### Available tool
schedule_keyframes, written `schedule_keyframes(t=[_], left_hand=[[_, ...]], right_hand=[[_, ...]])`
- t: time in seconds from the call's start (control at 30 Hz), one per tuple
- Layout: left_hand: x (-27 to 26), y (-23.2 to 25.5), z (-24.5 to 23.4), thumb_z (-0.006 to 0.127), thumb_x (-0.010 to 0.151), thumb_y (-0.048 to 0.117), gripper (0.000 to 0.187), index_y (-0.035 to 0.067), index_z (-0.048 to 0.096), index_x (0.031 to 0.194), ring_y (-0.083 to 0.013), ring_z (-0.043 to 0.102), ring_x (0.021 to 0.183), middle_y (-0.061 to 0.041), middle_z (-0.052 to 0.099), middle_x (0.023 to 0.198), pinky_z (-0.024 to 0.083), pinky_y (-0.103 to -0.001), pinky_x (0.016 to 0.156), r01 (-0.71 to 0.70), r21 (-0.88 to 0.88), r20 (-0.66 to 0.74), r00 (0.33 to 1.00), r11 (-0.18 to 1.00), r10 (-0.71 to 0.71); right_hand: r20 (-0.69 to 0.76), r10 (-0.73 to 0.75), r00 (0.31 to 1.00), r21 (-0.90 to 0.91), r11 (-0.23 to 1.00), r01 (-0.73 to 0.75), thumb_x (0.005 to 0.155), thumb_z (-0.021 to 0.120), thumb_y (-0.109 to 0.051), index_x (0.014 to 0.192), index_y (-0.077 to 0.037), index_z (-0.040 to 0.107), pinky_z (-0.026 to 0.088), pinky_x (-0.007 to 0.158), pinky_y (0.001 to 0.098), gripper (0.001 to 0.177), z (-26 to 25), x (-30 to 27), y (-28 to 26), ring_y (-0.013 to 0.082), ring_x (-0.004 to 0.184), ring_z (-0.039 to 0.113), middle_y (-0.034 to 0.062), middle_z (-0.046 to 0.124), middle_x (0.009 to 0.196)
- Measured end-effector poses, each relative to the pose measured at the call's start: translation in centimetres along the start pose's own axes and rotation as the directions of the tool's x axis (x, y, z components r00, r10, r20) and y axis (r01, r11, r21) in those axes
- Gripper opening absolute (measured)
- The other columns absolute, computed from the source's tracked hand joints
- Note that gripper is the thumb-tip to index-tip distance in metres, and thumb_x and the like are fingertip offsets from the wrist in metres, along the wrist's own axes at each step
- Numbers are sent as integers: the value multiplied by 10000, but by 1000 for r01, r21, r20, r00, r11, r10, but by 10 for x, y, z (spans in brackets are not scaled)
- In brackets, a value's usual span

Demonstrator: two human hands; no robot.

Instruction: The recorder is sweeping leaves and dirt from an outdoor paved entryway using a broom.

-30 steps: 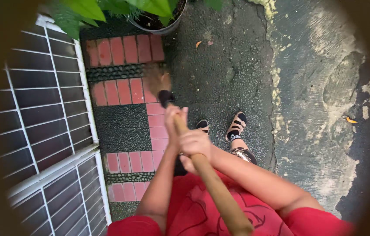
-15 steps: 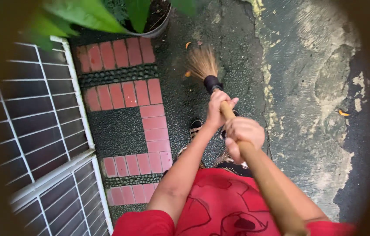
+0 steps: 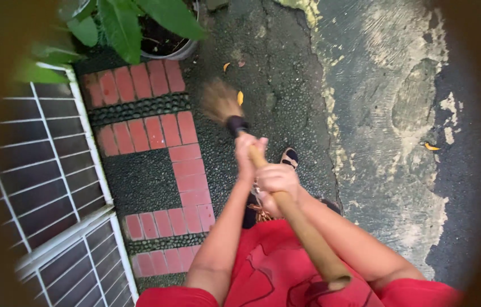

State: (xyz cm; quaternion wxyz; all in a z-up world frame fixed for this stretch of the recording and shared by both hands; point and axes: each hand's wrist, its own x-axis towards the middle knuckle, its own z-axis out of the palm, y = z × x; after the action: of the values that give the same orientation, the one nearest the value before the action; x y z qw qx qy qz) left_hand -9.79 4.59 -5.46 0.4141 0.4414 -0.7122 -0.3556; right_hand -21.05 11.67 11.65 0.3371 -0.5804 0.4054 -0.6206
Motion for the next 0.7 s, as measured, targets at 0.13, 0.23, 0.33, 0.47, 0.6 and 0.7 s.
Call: schedule_keyframes(t=[0.13,0.23,0.33,0.47,0.6,0.7], left_hand=[[-17,24,86,849,755,35,331,108,526,729,-251,532,757,-59,550,787,461,-367,678,142,-207,180,978,968,-105],[4,73,117,873,781,85,305,105,571,743,-236,554,767,-42,575,765,461,-375,724,24,-231,298,953,973,48],[18,97,126,849,818,97,301,81,553,765,-245,552,812,-51,575,798,473,-374,775,80,-333,372,927,940,53],[44,95,109,856,817,75,305,82,551,804,-255,550,828,-45,576,814,471,-377,789,15,-321,317,944,947,92],[74,68,65,855,809,67,285,86,571,802,-263,543,840,-57,570,819,475,-386,784,-37,-105,243,968,994,62],[87,38,38,837,855,72,296,95,551,782,-258,546,870,-68,554,856,479,-374,778,88,-83,283,957,993,-61]], right_hand=[[-220,-77,972,-304,953,6,722,600,-55,706,-42,559,576,689,402,46,-54,-19,-12,294,655,664,105,620,710],[-245,55,968,-299,945,-130,726,618,-42,611,-58,476,543,607,356,183,-89,-6,-43,239,544,580,75,551,614],[-275,33,961,-350,927,-132,745,606,-46,612,-67,478,580,652,365,186,-91,14,-59,234,563,596,59,530,608],[-235,6,972,-390,915,-100,761,624,-66,637,-62,488,596,713,386,184,-87,41,-63,262,606,621,69,536,636],[-165,62,984,-255,961,-103,730,666,-93,628,-60,488,572,688,385,208,-76,54,-37,286,627,627,85,552,652],[-170,-33,985,-139,990,9,743,630,-83,695,-38,535,598,795,433,115,-60,70,-5,322,697,641,113,582,723]])
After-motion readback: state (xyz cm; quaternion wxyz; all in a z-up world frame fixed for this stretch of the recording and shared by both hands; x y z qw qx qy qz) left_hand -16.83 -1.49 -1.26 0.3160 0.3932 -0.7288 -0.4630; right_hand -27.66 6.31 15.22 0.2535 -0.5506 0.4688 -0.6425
